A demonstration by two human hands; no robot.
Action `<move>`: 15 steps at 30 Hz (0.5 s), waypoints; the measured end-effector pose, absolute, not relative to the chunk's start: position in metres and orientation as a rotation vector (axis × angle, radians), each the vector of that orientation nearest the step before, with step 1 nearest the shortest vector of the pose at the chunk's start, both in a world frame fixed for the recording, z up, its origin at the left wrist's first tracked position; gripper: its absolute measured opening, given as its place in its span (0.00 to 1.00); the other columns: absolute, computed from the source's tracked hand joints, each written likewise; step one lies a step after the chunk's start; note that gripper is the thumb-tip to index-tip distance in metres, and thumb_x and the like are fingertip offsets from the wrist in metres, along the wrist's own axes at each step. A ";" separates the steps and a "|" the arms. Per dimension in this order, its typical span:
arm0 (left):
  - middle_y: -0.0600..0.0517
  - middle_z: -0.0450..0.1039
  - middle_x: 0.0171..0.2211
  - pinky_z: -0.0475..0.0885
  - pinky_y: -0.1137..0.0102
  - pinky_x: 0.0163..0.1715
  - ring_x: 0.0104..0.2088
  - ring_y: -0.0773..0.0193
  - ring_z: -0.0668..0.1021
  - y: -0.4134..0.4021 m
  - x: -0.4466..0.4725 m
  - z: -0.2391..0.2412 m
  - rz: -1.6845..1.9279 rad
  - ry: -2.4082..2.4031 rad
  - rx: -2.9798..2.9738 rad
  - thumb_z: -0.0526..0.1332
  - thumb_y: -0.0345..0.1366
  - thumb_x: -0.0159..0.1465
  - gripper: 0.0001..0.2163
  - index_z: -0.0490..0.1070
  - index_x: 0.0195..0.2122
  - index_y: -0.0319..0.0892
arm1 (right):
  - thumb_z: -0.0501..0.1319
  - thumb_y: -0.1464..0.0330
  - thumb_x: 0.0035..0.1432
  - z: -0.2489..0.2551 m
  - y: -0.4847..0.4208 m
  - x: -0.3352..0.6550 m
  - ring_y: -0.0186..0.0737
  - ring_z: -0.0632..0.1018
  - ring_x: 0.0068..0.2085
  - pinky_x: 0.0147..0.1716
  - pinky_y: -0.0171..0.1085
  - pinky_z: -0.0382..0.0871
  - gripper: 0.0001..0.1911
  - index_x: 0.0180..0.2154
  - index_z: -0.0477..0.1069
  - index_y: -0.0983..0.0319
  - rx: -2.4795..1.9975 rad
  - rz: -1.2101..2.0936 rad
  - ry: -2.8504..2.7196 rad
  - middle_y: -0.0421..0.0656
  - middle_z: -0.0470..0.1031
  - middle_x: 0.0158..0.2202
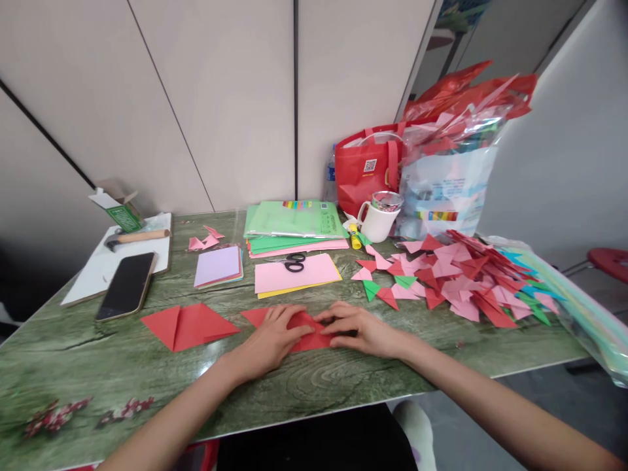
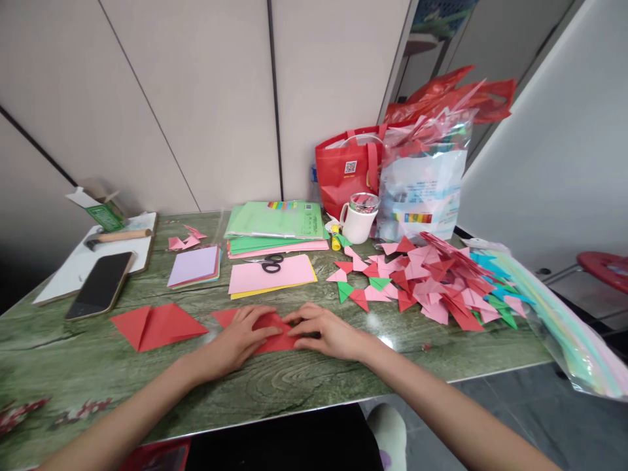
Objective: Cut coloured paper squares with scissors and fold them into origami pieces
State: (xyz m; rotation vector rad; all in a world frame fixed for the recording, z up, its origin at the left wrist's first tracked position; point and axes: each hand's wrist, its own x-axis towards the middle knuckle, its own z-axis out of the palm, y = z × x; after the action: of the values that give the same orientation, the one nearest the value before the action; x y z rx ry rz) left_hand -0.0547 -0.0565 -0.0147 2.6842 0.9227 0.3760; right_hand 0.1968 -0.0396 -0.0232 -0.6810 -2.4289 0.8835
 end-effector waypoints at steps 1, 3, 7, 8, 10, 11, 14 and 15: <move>0.45 0.57 0.55 0.62 0.55 0.52 0.55 0.55 0.61 -0.056 -0.055 -0.015 0.374 0.918 2.687 0.49 0.31 0.67 0.17 0.65 0.54 0.52 | 0.60 0.66 0.58 -0.024 -0.038 0.197 0.42 0.69 0.51 0.51 0.45 0.63 0.13 0.46 0.74 0.57 -0.675 0.864 -2.420 0.46 0.72 0.51; 0.46 0.57 0.56 0.62 0.54 0.52 0.55 0.55 0.61 -0.056 -0.056 -0.014 0.367 0.907 2.690 0.49 0.31 0.67 0.17 0.65 0.54 0.53 | 0.61 0.66 0.58 -0.026 -0.036 0.196 0.43 0.67 0.52 0.51 0.47 0.64 0.14 0.46 0.74 0.57 -0.654 0.843 -2.424 0.46 0.72 0.51; 0.47 0.57 0.57 0.62 0.54 0.52 0.55 0.54 0.61 -0.054 -0.058 -0.013 0.373 0.884 2.689 0.49 0.31 0.67 0.17 0.67 0.53 0.55 | 0.60 0.66 0.58 -0.028 -0.032 0.198 0.44 0.65 0.53 0.51 0.49 0.62 0.14 0.47 0.73 0.55 -0.629 0.859 -2.454 0.45 0.72 0.51; 0.47 0.57 0.57 0.62 0.53 0.52 0.55 0.54 0.61 -0.054 -0.058 -0.013 0.374 0.881 2.692 0.49 0.31 0.67 0.17 0.67 0.53 0.55 | 0.60 0.66 0.58 -0.028 -0.032 0.198 0.44 0.65 0.53 0.52 0.49 0.62 0.14 0.48 0.73 0.55 -0.630 0.867 -2.454 0.45 0.71 0.52; 0.46 0.57 0.57 0.62 0.53 0.51 0.55 0.54 0.60 -0.053 -0.058 -0.013 0.363 0.876 2.697 0.50 0.32 0.67 0.17 0.67 0.53 0.55 | 0.60 0.66 0.59 -0.028 -0.031 0.199 0.44 0.64 0.54 0.52 0.48 0.62 0.15 0.48 0.72 0.55 -0.636 0.885 -2.446 0.45 0.71 0.53; 0.46 0.57 0.57 0.62 0.53 0.51 0.55 0.54 0.60 -0.053 -0.058 -0.014 0.356 0.875 2.698 0.50 0.32 0.67 0.17 0.67 0.53 0.54 | 0.60 0.66 0.59 -0.028 -0.031 0.199 0.43 0.64 0.54 0.52 0.48 0.61 0.15 0.48 0.72 0.55 -0.637 0.895 -2.441 0.45 0.71 0.53; 0.46 0.57 0.57 0.62 0.52 0.52 0.55 0.53 0.60 -0.053 -0.058 -0.014 0.347 0.880 2.694 0.50 0.31 0.66 0.17 0.67 0.53 0.54 | 0.60 0.66 0.59 -0.028 -0.030 0.199 0.43 0.64 0.54 0.53 0.47 0.61 0.15 0.48 0.72 0.56 -0.639 0.930 -2.433 0.44 0.71 0.53; 0.46 0.58 0.57 0.62 0.52 0.52 0.55 0.54 0.60 -0.053 -0.057 -0.014 0.353 0.885 2.690 0.50 0.31 0.66 0.17 0.67 0.53 0.54 | 0.60 0.66 0.59 -0.028 -0.029 0.199 0.43 0.64 0.54 0.53 0.47 0.61 0.14 0.48 0.72 0.55 -0.643 0.943 -2.435 0.44 0.71 0.53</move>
State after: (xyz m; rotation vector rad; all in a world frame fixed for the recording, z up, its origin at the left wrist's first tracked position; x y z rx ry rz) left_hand -0.0573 -0.0529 -0.0139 2.6896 0.8854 0.3528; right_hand 0.1993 -0.0290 -0.0283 -0.6429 -2.4352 0.9430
